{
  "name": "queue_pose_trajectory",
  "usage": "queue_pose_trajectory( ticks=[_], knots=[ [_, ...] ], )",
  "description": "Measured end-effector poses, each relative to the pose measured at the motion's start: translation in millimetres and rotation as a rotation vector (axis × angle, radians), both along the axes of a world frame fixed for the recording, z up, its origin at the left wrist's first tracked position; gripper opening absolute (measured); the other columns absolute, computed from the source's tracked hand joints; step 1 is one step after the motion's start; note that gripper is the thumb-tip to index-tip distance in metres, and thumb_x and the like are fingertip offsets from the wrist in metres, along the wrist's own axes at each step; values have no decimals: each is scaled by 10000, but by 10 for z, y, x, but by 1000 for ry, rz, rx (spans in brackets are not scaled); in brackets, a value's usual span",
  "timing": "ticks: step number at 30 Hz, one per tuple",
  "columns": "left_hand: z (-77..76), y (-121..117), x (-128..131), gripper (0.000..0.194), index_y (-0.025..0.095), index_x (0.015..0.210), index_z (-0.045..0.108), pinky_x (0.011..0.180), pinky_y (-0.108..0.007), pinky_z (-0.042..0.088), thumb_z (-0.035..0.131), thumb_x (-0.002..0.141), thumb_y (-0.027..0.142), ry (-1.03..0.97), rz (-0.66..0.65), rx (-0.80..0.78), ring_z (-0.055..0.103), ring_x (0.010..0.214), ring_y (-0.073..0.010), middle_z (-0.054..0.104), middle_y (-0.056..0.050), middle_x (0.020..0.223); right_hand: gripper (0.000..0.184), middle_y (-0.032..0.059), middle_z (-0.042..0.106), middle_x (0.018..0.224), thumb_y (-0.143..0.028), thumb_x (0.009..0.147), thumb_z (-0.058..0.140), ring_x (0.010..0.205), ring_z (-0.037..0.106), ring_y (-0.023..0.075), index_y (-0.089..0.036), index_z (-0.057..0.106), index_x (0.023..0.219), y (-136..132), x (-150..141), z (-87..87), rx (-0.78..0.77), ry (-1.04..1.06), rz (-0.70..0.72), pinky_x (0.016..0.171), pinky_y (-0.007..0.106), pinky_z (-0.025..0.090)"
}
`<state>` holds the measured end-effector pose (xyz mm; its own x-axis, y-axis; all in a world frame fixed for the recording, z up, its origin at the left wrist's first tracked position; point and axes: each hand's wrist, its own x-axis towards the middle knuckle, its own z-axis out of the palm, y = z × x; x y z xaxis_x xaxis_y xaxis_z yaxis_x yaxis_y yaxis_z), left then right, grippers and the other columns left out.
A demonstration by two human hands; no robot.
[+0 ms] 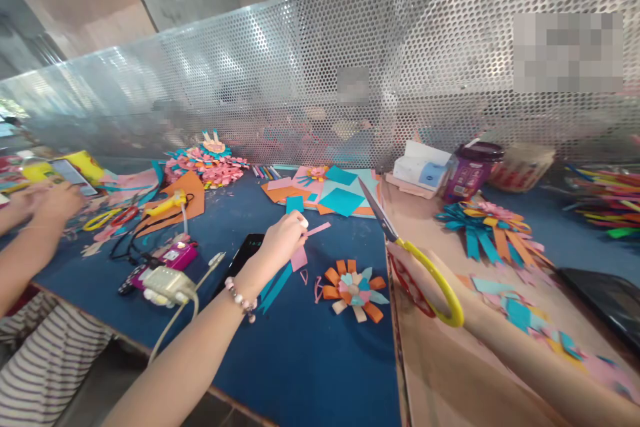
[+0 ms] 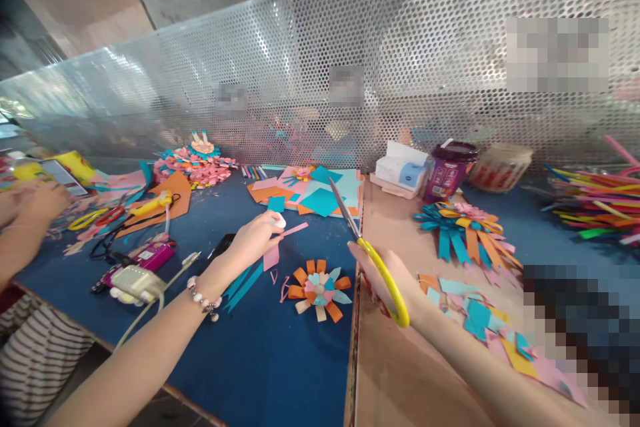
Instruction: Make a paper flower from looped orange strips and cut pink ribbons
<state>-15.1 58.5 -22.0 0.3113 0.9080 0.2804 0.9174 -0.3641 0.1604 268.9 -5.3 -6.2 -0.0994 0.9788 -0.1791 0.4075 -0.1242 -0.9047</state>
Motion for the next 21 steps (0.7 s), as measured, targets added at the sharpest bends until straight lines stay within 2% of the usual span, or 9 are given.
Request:
queue_pose_trajectory(
  ticks=[3, 7, 10, 14, 18, 21],
  knots=[
    [-4, 5, 24, 189, 194, 721, 646, 730, -244, 442, 520, 858, 227, 29, -1, 20, 572, 957, -177, 565, -51, 1148, 421, -46, 434, 407, -619, 770, 521, 285, 390, 97, -213, 490, 660, -38, -12, 22, 16, -77, -6, 290, 210, 277],
    [21, 23, 92, 188, 188, 675, 600, 646, -236, 413, 504, 835, 156, 84, 27, 26, 576, 917, -181, 589, -53, 1068, 379, -32, 499, 482, -564, 773, 559, 361, 431, 92, -198, 533, 678, -111, -65, 25, 119, -199, 52, 341, 198, 279],
    [54, 8, 120, 164, 180, 703, 602, 571, -236, 373, 498, 821, 133, 116, 61, 31, 589, 780, -161, 597, -59, 1029, 376, -25, 530, 524, -541, 789, 547, 423, 454, 95, -186, 547, 664, -135, -89, 14, 198, -297, 71, 379, 195, 276],
    [116, -64, 129, 140, 189, 788, 628, 576, -246, 370, 499, 827, 154, 132, 84, 58, 590, 680, -153, 618, -58, 955, 398, -19, 524, 521, -553, 794, 518, 489, 489, 121, -184, 558, 651, -104, -81, 20, 227, -312, 4, 417, 204, 282],
    [174, -211, 186, 192, 220, 887, 650, 641, -259, 406, 462, 862, 192, 131, -24, 135, 618, 779, -179, 663, -47, 920, 382, -9, 577, 578, -558, 743, 578, 519, 519, 127, -178, 593, 703, -65, -69, 52, 255, -169, -41, 436, 210, 323],
    [187, -339, 251, 257, 230, 957, 668, 694, -283, 439, 419, 892, 220, 89, -188, 211, 625, 774, -178, 694, -52, 901, 390, -42, 511, 486, -567, 721, 609, 400, 453, 92, -179, 601, 759, -43, -72, 39, 109, -70, -46, 379, 203, 299]
  ],
)
